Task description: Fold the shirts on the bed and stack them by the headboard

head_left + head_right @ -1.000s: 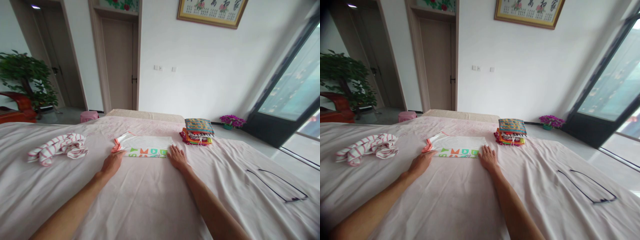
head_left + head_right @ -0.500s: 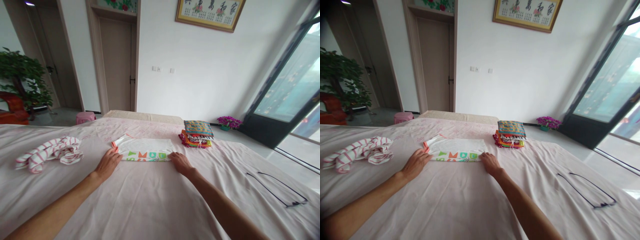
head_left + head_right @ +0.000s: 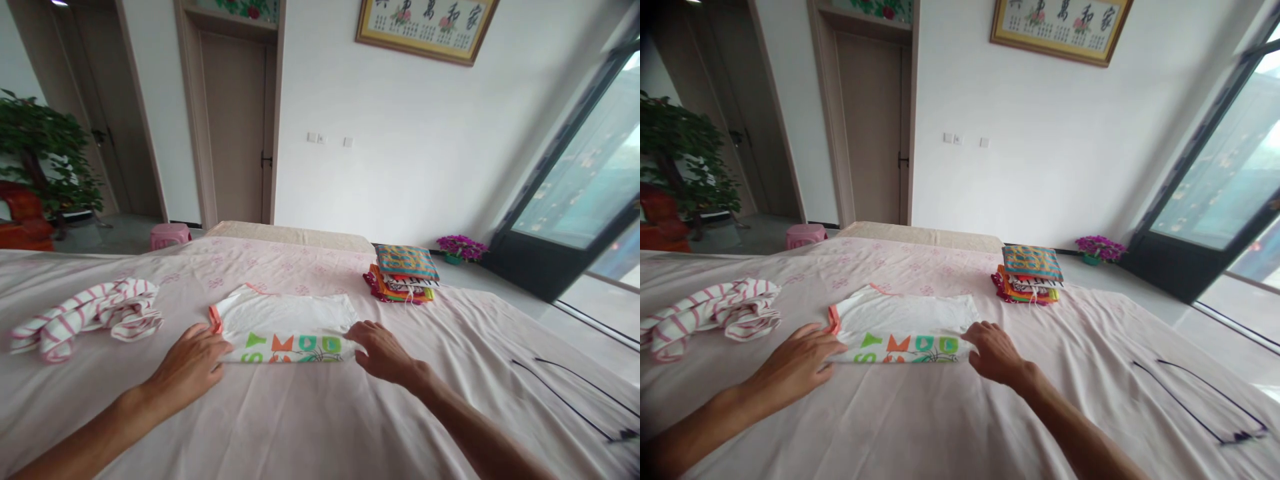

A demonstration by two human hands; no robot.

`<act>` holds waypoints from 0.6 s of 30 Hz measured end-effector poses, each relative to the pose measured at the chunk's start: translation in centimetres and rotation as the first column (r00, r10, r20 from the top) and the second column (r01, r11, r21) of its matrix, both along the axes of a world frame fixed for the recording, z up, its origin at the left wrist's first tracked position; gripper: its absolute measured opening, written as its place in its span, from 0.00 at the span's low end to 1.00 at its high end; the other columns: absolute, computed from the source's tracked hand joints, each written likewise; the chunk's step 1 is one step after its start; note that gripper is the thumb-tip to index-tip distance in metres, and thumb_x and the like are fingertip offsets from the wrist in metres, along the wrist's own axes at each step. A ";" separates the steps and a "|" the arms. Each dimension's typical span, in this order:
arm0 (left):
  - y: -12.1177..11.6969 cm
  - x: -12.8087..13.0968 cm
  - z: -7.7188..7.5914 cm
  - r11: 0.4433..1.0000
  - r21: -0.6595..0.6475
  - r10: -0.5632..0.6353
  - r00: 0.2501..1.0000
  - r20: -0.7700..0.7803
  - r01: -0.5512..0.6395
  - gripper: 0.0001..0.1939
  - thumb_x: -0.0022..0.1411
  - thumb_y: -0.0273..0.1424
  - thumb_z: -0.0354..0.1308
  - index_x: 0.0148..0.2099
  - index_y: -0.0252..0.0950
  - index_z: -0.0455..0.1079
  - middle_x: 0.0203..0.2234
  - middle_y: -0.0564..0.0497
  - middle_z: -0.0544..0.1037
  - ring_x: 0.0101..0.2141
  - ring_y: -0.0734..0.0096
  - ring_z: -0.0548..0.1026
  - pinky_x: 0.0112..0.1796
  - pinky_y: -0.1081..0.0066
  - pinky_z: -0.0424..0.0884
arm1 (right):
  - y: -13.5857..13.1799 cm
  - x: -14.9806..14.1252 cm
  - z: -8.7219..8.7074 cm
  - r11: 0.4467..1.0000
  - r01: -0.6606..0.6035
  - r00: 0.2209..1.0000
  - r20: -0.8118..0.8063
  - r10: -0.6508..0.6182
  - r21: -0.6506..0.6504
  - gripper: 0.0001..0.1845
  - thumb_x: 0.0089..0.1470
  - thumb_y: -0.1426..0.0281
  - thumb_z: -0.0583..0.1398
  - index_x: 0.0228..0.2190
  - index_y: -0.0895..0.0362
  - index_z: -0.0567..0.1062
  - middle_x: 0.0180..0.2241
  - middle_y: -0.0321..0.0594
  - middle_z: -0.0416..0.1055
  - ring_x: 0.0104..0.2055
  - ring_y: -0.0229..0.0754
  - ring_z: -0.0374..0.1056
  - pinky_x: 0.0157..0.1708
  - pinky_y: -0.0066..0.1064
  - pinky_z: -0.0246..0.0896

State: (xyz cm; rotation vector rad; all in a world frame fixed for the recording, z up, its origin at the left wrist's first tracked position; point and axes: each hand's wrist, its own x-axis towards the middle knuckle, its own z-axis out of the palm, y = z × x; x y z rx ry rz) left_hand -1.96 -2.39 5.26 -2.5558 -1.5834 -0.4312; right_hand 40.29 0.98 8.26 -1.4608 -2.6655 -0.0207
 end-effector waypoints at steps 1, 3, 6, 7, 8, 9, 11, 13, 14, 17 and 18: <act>0.6 0.7 0.3 0.999 -0.033 0.023 0.999 0.033 -0.022 0.12 0.58 0.29 0.55 0.42 0.46 0.77 0.39 0.51 0.82 0.43 0.60 0.77 0.56 0.54 0.61 | 0.5 -0.7 0.4 1.000 0.017 0.999 -0.032 -0.018 -0.023 0.22 0.61 0.68 0.51 0.54 0.54 0.72 0.52 0.45 0.72 0.52 0.45 0.67 0.52 0.36 0.58; 2.8 2.9 0.9 0.997 -0.070 0.052 0.994 0.096 -0.045 0.13 0.63 0.33 0.51 0.44 0.44 0.77 0.42 0.50 0.81 0.46 0.61 0.76 0.53 0.58 0.66 | 2.1 -2.9 0.5 0.999 0.022 0.998 -0.065 -0.024 -0.034 0.27 0.65 0.64 0.44 0.60 0.58 0.67 0.59 0.48 0.66 0.60 0.46 0.62 0.57 0.37 0.56; 7.1 6.9 0.6 0.999 -0.035 0.000 0.985 0.170 0.006 0.19 0.65 0.30 0.46 0.51 0.38 0.74 0.51 0.46 0.78 0.54 0.62 0.73 0.57 0.62 0.64 | 4.7 -7.7 -1.2 0.996 -0.090 0.994 -0.061 0.090 0.012 0.30 0.67 0.62 0.43 0.65 0.63 0.58 0.66 0.51 0.54 0.69 0.50 0.48 0.64 0.43 0.47; 8.4 8.0 0.0 1.000 -0.015 -0.007 0.985 0.172 0.010 0.20 0.66 0.29 0.44 0.53 0.37 0.73 0.54 0.44 0.75 0.57 0.62 0.70 0.58 0.61 0.63 | 5.4 -9.2 -2.1 0.993 -0.120 0.991 -0.063 0.120 0.015 0.31 0.67 0.62 0.43 0.66 0.63 0.56 0.67 0.51 0.52 0.69 0.50 0.46 0.65 0.45 0.47; 9.7 9.0 -0.7 1.000 -0.006 0.017 0.985 0.170 -0.016 0.21 0.67 0.30 0.44 0.56 0.35 0.70 0.57 0.42 0.73 0.59 0.60 0.68 0.59 0.60 0.61 | 6.1 -10.7 -3.1 0.990 -0.140 0.988 -0.066 0.141 0.020 0.31 0.67 0.62 0.44 0.66 0.62 0.54 0.68 0.51 0.50 0.70 0.50 0.45 0.65 0.46 0.46; 10.7 9.7 -1.7 0.998 -0.006 0.055 0.985 0.163 -0.055 0.22 0.68 0.31 0.43 0.59 0.34 0.68 0.59 0.40 0.70 0.61 0.58 0.65 0.60 0.58 0.60 | 6.7 -11.8 -4.1 0.989 -0.144 0.987 -0.065 0.146 0.025 0.31 0.67 0.61 0.44 0.66 0.62 0.53 0.68 0.51 0.48 0.70 0.50 0.44 0.65 0.46 0.45; 12.1 10.2 -3.6 0.991 -0.026 0.135 0.981 0.138 -0.132 0.25 0.69 0.36 0.44 0.63 0.34 0.63 0.63 0.37 0.65 0.63 0.53 0.61 0.61 0.52 0.57 | 7.8 -13.1 -5.7 0.991 -0.132 0.990 -0.048 0.133 0.021 0.32 0.67 0.61 0.45 0.67 0.63 0.52 0.68 0.53 0.46 0.70 0.50 0.42 0.66 0.47 0.43; 12.8 9.6 -5.3 0.984 -0.054 0.172 0.979 0.106 -0.167 0.28 0.69 0.41 0.45 0.66 0.36 0.59 0.65 0.37 0.60 0.65 0.48 0.56 0.61 0.47 0.53 | 8.9 -12.8 -6.6 0.994 -0.106 0.994 -0.025 0.107 0.004 0.33 0.68 0.58 0.45 0.67 0.63 0.51 0.69 0.53 0.44 0.71 0.50 0.40 0.67 0.46 0.40; 13.0 9.1 -5.8 0.983 -0.067 0.177 0.980 0.092 -0.172 0.29 0.68 0.43 0.45 0.67 0.38 0.58 0.67 0.37 0.58 0.66 0.47 0.54 0.61 0.45 0.51 | 9.5 -12.2 -6.8 0.996 -0.086 0.996 -0.015 0.086 -0.009 0.34 0.68 0.57 0.44 0.67 0.63 0.51 0.69 0.52 0.43 0.71 0.49 0.39 0.68 0.46 0.38; 13.4 7.2 -6.4 0.975 -0.099 0.207 0.977 0.056 -0.201 0.31 0.68 0.47 0.44 0.69 0.43 0.55 0.68 0.39 0.54 0.67 0.47 0.51 0.62 0.43 0.48 | 11.3 -9.2 -6.5 0.998 0.022 1.000 0.013 -0.021 -0.061 0.35 0.68 0.55 0.40 0.68 0.61 0.48 0.70 0.48 0.39 0.72 0.48 0.36 0.68 0.44 0.33; 13.5 6.6 -6.3 0.968 -0.107 0.233 0.971 0.042 -0.228 0.31 0.68 0.48 0.43 0.69 0.43 0.55 0.69 0.39 0.53 0.67 0.47 0.51 0.62 0.43 0.47 | 11.8 -8.1 -6.3 0.995 0.066 0.998 0.029 -0.064 -0.080 0.35 0.68 0.55 0.39 0.68 0.61 0.46 0.70 0.47 0.38 0.72 0.47 0.35 0.68 0.44 0.32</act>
